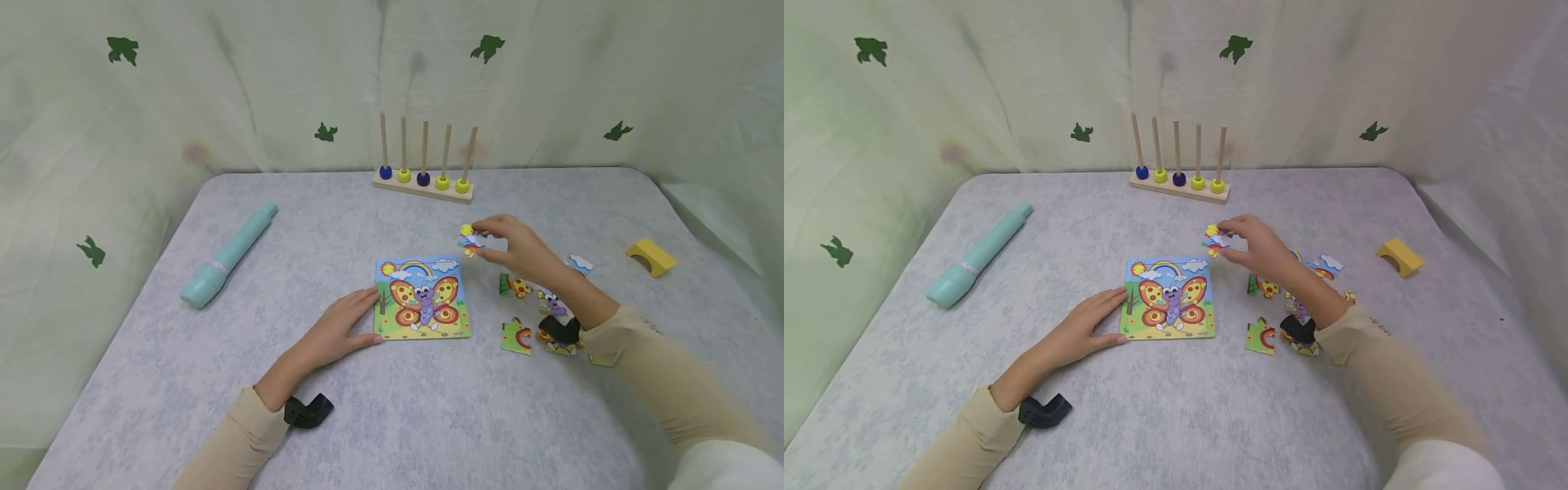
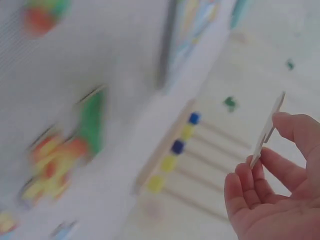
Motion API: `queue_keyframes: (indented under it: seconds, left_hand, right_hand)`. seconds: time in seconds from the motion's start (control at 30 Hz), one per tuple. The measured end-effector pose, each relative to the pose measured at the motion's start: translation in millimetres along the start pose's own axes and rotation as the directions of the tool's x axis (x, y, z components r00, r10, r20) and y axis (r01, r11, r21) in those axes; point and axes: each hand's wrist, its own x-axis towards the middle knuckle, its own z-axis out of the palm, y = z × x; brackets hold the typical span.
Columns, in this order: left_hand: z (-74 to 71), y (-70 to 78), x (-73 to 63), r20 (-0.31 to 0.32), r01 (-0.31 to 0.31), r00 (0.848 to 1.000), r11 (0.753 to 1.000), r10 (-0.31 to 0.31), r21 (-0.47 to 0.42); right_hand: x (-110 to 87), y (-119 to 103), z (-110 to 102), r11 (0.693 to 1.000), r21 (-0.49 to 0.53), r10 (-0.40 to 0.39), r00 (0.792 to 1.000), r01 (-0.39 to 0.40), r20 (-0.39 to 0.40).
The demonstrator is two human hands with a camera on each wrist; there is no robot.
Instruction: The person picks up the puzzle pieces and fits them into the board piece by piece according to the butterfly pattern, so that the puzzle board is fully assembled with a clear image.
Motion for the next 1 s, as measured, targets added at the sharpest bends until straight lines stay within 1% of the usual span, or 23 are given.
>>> queue_keyframes:
  seconds: [0.13,0.23,0.33,0.43,0.57,0.7,0.8,0.9,1.0]
  left_hand:
    - [0.5,-1.5,-0.3,-0.002,0.003,1.000,1.000,-0.003,0.000]
    - [0.8,-2.1,-0.3,0.001,0.004,1.000,1.000,-0.004,0.000]
    - [0.1,-1.8,-0.6,0.001,0.000,1.000,1.000,0.000,-0.006]
    - [-0.7,-1.2,-0.6,-0.003,-0.007,1.000,1.000,0.007,-0.014]
    - [-0.7,-0.8,0.3,0.005,-0.008,1.000,1.000,0.008,-0.015]
    - [-1.4,0.3,0.9,0.013,-0.001,1.000,1.000,0.001,-0.017]
    - [-2.5,1.8,0.9,0.015,0.002,1.000,1.000,-0.002,-0.016]
    - [-2.4,3.0,0.7,0.014,0.000,1.000,1.000,0.000,0.010]
    - [-2.5,4.5,1.5,0.016,-0.002,1.000,0.999,0.001,0.045]
  right_hand:
    - [2.9,-32,11,0.995,0.062,-0.077,0.997,0.077,-0.005]
    - [6.4,-47,26,0.989,0.100,-0.107,0.994,0.106,0.003]
    - [11.9,-54,45,0.983,0.140,-0.120,0.992,0.115,0.025]
    - [18.4,-54,64,0.983,0.154,-0.109,0.992,0.097,0.070]
    - [26.7,-46,84,0.992,0.101,-0.085,0.985,0.070,0.153]
    - [33.1,-38,94,0.997,0.041,-0.075,0.974,0.068,0.213]
    - [36.9,-35,98,0.996,-0.008,-0.082,0.970,0.086,0.230]
    - [39.5,-33,101,0.992,-0.065,-0.090,0.968,0.108,0.233]
    - [40.9,-34,103,0.988,-0.098,-0.094,0.969,0.119,0.228]
